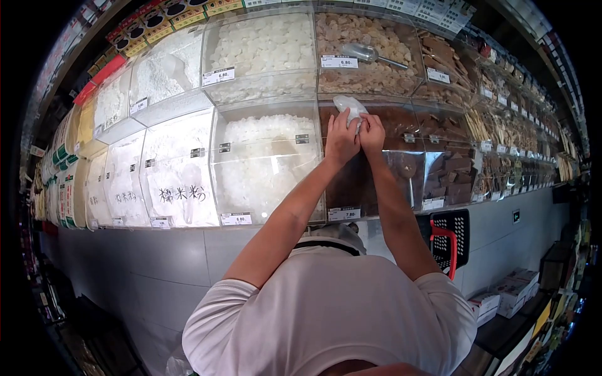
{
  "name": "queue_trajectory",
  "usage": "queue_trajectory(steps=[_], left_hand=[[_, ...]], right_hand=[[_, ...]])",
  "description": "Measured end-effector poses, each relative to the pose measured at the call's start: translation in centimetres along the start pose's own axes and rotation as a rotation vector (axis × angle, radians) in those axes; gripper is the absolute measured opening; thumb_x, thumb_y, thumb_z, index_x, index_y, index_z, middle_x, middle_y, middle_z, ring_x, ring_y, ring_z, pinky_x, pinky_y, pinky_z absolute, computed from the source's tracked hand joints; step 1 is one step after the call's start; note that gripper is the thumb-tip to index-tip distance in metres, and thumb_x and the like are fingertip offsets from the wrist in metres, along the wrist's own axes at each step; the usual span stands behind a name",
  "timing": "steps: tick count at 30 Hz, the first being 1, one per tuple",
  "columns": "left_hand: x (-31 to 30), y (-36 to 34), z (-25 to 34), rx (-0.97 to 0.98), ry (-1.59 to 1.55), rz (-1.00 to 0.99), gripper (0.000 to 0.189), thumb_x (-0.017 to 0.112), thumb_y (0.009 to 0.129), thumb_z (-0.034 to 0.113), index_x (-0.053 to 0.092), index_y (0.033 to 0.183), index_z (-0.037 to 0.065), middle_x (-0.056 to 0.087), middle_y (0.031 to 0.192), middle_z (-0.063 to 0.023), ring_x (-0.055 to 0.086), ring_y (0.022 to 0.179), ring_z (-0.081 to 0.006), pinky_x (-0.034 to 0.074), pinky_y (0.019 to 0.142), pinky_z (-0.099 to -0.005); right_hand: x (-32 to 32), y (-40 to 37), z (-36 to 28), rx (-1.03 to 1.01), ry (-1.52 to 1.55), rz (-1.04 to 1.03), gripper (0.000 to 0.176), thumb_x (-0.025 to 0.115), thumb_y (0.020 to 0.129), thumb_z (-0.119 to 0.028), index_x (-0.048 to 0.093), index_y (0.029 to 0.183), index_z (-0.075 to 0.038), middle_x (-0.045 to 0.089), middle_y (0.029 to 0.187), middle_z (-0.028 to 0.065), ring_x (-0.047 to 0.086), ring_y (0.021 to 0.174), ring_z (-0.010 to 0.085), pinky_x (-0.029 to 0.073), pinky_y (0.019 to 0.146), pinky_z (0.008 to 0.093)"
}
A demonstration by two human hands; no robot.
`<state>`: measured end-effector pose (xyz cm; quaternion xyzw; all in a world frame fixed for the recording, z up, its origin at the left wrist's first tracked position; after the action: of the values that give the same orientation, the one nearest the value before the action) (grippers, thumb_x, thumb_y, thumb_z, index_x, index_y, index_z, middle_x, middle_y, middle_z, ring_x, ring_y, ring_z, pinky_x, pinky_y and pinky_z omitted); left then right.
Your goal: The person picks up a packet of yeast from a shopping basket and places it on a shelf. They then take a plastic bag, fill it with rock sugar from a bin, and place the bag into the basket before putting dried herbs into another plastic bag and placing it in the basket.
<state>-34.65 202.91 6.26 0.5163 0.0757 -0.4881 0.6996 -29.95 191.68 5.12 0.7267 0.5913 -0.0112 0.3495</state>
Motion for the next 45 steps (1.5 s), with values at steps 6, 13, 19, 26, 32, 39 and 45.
queue_trajectory(steps=[6,13,19,26,32,39,45], left_hand=[[0.03,-0.05,0.0,-0.001,0.0,0.007,0.041,0.067,0.074,0.014,0.056,0.113,0.006,0.043,0.134,-0.0214,0.042,0.125,-0.035,0.031,0.104,-0.0555],[-0.01,-0.12,0.1,0.015,-0.014,0.046,0.042,0.066,0.073,0.013,0.056,0.113,0.005,0.045,0.133,-0.0215,0.044,0.123,-0.0356,0.032,0.103,-0.0556],[-0.31,-0.02,0.21,0.034,-0.014,0.065,0.042,0.066,0.072,0.012,0.057,0.112,0.004,0.046,0.131,-0.0225,0.046,0.121,-0.036,0.033,0.102,-0.0552],[-0.49,0.03,0.3,0.028,-0.014,0.058,0.041,0.066,0.072,0.012,0.057,0.112,0.004,0.047,0.13,-0.0226,0.046,0.12,-0.0359,0.033,0.102,-0.0547],[-0.47,0.04,0.29,0.026,-0.006,0.057,0.041,0.066,0.072,0.013,0.057,0.112,0.005,0.047,0.13,-0.0221,0.046,0.121,-0.0355,0.033,0.103,-0.0547],[-0.32,0.04,0.23,0.017,-0.01,0.051,0.04,0.066,0.073,0.014,0.057,0.112,0.005,0.047,0.13,-0.0222,0.046,0.12,-0.0354,0.033,0.103,-0.0552],[-0.29,0.07,0.17,0.016,-0.006,0.048,0.039,0.066,0.074,0.014,0.057,0.111,0.005,0.047,0.13,-0.0225,0.046,0.121,-0.0354,0.033,0.102,-0.0553]], right_hand=[[-0.08,-0.06,-0.03,0.009,-0.008,-0.016,0.019,0.054,0.083,-0.005,0.067,0.098,-0.005,0.061,0.089,0.0126,0.061,0.076,0.0287,0.049,0.069,0.0358],[0.0,-0.14,-0.07,-0.047,-0.019,0.021,0.019,0.054,0.084,-0.005,0.066,0.098,-0.005,0.061,0.088,0.0114,0.061,0.073,0.0266,0.048,0.067,0.0342],[-0.02,-0.08,-0.11,-0.082,-0.026,0.03,0.019,0.054,0.084,-0.004,0.066,0.098,-0.005,0.062,0.088,0.0122,0.061,0.074,0.0273,0.048,0.068,0.0341],[0.02,-0.1,-0.03,-0.03,-0.009,0.008,0.02,0.054,0.083,-0.005,0.066,0.099,-0.004,0.061,0.09,0.0137,0.062,0.075,0.0296,0.049,0.068,0.0356],[0.02,-0.06,0.13,-0.005,-0.013,-0.016,0.019,0.054,0.084,-0.005,0.066,0.099,-0.004,0.061,0.088,0.0141,0.061,0.075,0.0303,0.049,0.067,0.0365],[0.03,-0.06,0.08,-0.027,-0.024,-0.002,0.019,0.054,0.084,-0.006,0.066,0.099,-0.004,0.06,0.088,0.0144,0.061,0.075,0.0315,0.049,0.069,0.0379],[-0.03,-0.06,-0.1,-0.011,-0.023,-0.011,0.019,0.054,0.084,-0.006,0.066,0.099,-0.004,0.06,0.087,0.0135,0.061,0.074,0.0298,0.048,0.068,0.0371]])
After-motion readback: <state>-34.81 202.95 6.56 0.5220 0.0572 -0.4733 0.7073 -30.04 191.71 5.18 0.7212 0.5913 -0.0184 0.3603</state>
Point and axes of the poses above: each hand's wrist, its own y-axis towards the middle knuckle, its own x-axis out of the palm, z = x × y, the point moved 3 cm from there along y, towards the middle knuckle
